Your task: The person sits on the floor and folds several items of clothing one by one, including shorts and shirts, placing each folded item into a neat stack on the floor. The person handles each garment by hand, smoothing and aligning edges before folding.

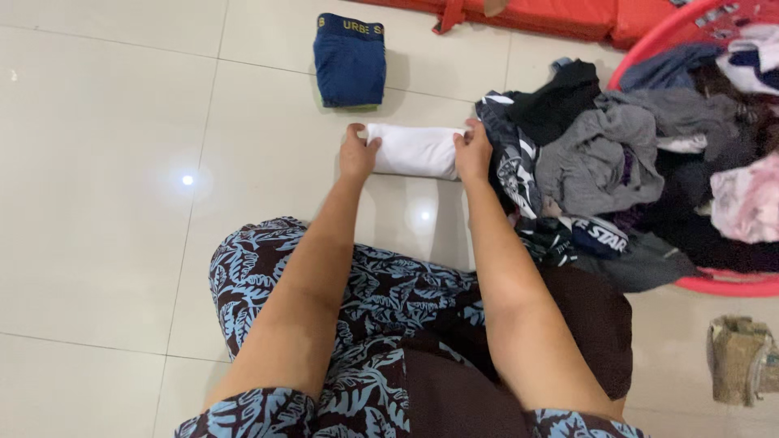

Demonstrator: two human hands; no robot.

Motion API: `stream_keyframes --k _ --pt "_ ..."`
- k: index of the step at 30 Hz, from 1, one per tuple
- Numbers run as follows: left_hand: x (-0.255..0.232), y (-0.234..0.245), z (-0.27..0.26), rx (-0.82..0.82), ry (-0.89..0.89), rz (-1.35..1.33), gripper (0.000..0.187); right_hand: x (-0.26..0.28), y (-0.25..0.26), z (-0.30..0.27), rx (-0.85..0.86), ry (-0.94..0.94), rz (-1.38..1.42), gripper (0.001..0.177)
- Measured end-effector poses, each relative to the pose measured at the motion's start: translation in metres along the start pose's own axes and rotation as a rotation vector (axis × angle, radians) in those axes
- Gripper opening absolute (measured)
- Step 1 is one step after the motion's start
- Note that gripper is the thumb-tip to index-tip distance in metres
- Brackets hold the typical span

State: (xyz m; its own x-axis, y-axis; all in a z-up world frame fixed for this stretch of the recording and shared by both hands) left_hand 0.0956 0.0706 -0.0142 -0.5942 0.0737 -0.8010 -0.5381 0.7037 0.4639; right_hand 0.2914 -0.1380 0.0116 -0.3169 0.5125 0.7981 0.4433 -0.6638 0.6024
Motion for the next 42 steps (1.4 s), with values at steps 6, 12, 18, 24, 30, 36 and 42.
stream_keyframes --k 6,12,18,24,30,36,42 --pt "-0.049 -0.018 -0.048 -0.132 -0.761 1.196 0.059 0.059 -0.029 -0.055 0.179 0.474 -0.648 0.065" --pt "-0.037 -0.03 -0.052 0.137 -0.647 1.05 0.074 0.067 -0.024 -0.077 0.549 0.365 -0.773 0.086" --pt "-0.049 -0.041 -0.029 0.155 -0.643 1.161 0.072 0.07 -0.003 -0.094 0.371 0.516 -0.878 0.074" --pt "-0.079 -0.066 -0.008 0.286 -0.58 1.093 0.048 0.084 -0.015 -0.096 0.245 0.408 -0.701 0.073" --pt "-0.1 -0.059 0.002 0.18 -0.503 0.815 0.049 0.071 -0.057 -0.029 0.28 0.091 -0.543 0.069" --pt "-0.103 -0.035 0.026 0.298 -0.449 0.709 0.053 0.062 -0.088 0.04 0.365 0.067 -0.426 0.056" --pt "-0.114 -0.034 0.029 0.364 -0.371 0.731 0.053 0.07 -0.068 0.038 0.295 0.108 -0.344 0.043"
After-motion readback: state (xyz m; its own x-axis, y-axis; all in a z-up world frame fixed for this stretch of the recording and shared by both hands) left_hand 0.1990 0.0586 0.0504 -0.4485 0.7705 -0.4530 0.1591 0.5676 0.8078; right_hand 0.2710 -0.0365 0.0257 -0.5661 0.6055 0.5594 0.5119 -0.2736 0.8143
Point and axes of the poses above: each hand's wrist, its own z-axis towards the middle knuckle, its own y-axis out of the back of the hand, x = y × z, the point moved 4 cm from there along z, towards the middle knuckle, and after that the axes turned 11 degrees about x, right-handed, at the moved point
